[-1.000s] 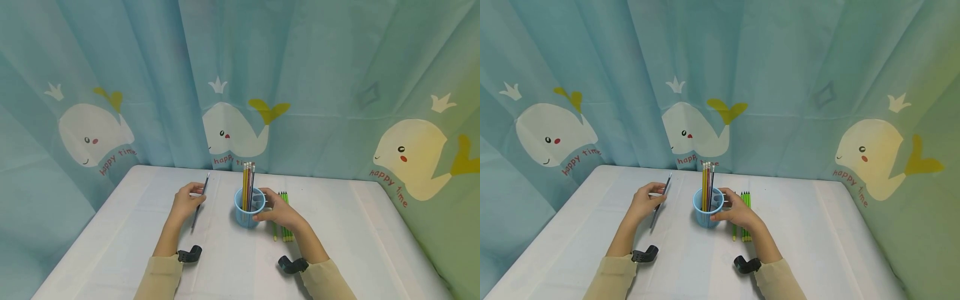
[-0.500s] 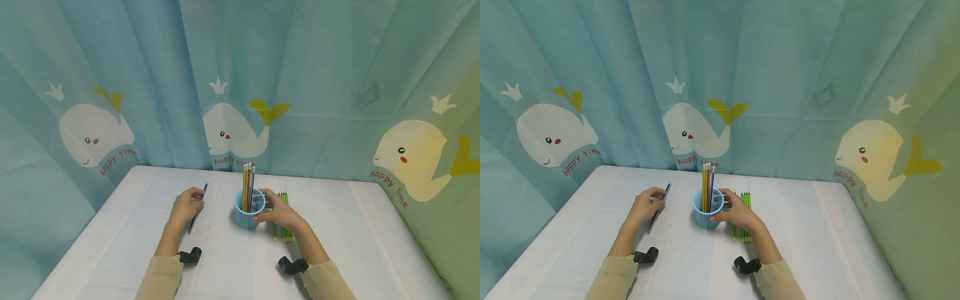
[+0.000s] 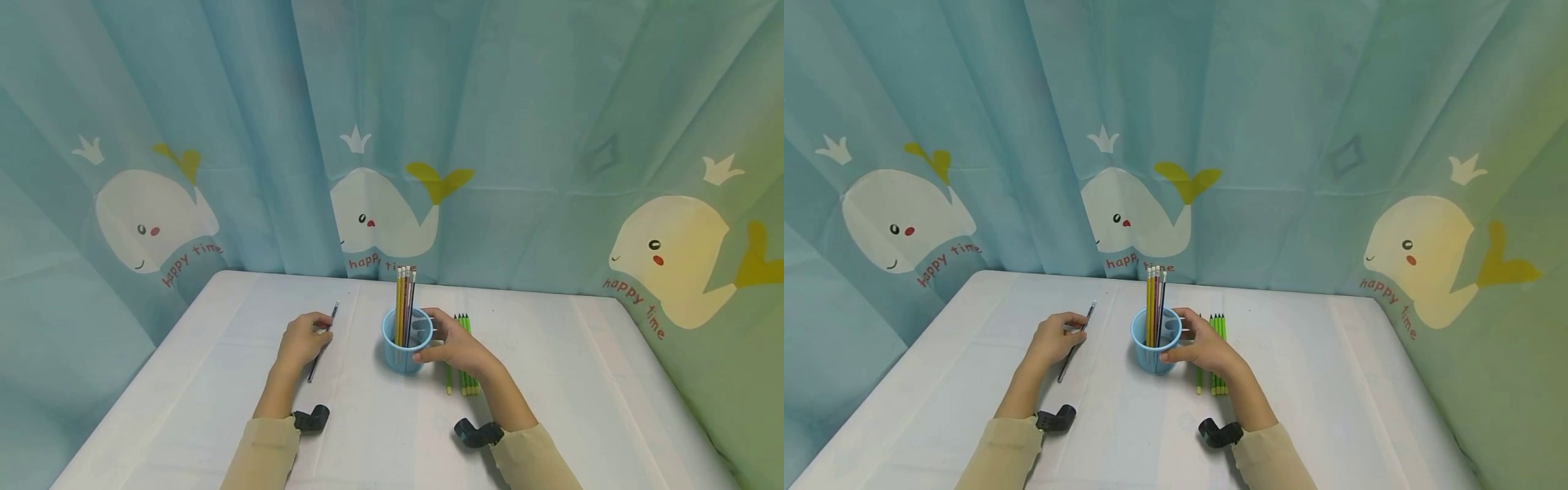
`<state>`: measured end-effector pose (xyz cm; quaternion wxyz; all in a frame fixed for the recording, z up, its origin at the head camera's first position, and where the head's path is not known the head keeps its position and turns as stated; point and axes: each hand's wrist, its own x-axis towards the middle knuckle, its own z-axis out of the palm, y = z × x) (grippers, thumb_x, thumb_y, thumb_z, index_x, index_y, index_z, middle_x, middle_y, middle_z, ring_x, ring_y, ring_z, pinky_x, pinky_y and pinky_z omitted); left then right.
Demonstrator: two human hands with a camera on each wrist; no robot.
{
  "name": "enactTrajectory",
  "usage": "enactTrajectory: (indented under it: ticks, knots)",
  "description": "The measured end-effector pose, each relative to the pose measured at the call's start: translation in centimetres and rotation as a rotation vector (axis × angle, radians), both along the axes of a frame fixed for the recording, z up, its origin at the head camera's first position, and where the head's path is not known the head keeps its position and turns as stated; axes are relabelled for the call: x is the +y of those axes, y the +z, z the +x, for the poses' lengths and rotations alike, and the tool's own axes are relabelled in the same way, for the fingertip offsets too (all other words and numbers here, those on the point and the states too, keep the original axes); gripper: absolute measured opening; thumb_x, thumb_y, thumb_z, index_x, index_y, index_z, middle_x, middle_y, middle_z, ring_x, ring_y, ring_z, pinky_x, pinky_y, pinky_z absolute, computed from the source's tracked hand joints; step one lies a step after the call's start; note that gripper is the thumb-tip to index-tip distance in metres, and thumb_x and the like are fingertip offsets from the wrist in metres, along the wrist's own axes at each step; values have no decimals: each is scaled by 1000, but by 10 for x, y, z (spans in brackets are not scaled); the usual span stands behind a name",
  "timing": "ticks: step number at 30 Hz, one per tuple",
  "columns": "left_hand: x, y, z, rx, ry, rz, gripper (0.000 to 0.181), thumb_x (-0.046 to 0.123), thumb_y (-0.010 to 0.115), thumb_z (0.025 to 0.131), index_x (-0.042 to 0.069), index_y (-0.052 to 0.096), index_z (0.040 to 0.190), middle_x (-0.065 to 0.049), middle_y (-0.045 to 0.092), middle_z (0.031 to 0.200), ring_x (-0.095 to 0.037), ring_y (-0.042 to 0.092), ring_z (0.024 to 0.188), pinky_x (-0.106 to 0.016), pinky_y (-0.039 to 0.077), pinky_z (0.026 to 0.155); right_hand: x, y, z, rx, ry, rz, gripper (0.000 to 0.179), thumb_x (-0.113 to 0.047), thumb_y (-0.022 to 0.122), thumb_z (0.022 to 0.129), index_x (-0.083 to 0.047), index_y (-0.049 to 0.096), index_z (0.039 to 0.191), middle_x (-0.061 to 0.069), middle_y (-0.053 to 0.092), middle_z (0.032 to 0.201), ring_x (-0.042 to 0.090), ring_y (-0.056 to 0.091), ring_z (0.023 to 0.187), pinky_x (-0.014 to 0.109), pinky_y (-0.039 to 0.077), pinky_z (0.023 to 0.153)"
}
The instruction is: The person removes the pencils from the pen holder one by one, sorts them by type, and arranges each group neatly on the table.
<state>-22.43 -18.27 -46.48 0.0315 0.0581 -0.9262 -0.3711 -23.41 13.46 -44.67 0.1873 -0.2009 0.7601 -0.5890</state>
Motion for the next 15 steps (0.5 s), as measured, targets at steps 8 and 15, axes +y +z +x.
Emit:
enactTrajectory:
  ticks: [8, 15]
  knots:
    - [3, 2, 0, 13, -9, -14, 29, 8, 72, 88, 5, 69, 117, -15, 70, 116, -33, 66, 104, -51, 54, 88, 1, -1, -1, 3, -3, -2, 79, -11, 85, 76, -13, 45, 144, 11, 55, 139, 38, 52, 128, 59, 43, 106]
    - [9, 16, 1, 76, -60, 30, 28, 11, 70, 91, 8, 69, 118, -12, 69, 120, -26, 67, 98, -45, 57, 82, 1, -3, -2, 13, 11, -6, 79, -12, 85, 76, -12, 45, 145, 12, 54, 140, 38, 52, 128, 58, 43, 106]
